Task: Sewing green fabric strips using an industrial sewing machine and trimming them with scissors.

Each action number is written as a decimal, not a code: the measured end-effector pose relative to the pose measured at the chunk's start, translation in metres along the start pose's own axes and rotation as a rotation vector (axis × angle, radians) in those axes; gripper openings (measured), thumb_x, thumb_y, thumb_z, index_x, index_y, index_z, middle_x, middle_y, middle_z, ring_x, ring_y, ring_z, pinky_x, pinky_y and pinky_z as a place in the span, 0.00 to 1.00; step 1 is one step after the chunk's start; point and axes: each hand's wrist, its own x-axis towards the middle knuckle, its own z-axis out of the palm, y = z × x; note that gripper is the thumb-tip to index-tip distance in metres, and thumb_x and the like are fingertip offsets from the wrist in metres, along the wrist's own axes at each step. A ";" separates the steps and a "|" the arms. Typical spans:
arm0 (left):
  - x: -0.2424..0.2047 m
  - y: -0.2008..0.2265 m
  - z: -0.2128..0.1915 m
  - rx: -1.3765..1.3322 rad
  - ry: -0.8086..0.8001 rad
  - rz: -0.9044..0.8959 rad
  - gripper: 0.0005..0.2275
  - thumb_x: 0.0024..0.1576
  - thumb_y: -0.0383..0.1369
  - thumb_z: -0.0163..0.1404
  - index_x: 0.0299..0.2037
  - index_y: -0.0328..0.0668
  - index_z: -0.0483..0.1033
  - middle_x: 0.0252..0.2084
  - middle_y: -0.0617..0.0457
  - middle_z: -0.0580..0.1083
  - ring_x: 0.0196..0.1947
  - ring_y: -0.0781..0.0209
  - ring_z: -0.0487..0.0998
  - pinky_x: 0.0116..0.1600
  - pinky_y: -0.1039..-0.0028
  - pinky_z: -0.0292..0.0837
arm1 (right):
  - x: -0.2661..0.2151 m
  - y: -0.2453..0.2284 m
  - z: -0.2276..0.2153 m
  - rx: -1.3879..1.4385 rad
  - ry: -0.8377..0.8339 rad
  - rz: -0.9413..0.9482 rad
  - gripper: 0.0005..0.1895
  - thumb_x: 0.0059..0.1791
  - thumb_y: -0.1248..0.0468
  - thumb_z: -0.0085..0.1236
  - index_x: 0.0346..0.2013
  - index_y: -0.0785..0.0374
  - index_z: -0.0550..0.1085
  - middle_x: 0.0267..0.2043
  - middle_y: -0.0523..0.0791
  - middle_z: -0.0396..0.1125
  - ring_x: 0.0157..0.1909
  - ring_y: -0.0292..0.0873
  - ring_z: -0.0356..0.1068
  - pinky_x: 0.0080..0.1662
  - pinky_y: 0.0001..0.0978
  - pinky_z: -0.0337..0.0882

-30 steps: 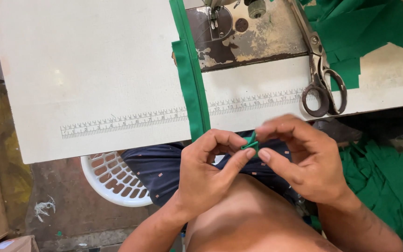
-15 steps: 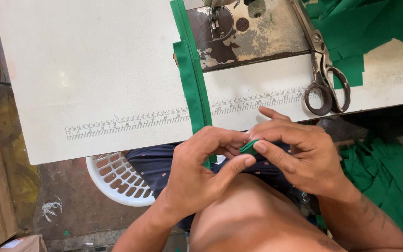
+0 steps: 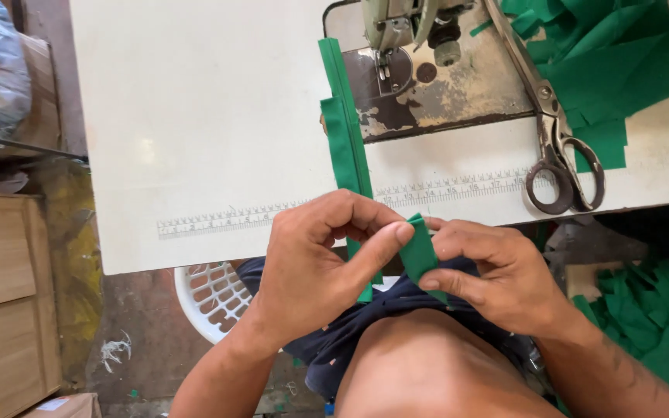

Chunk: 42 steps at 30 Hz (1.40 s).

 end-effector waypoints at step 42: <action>0.032 -0.131 0.017 0.858 0.262 0.294 0.03 0.72 0.27 0.50 0.44 0.38 0.74 0.43 0.48 0.77 0.45 0.46 0.79 0.55 0.59 0.75 | -0.034 0.056 0.042 0.327 0.021 0.907 0.07 0.46 0.70 0.75 0.33 0.69 0.82 0.30 0.54 0.89 0.33 0.43 0.87 0.40 0.35 0.85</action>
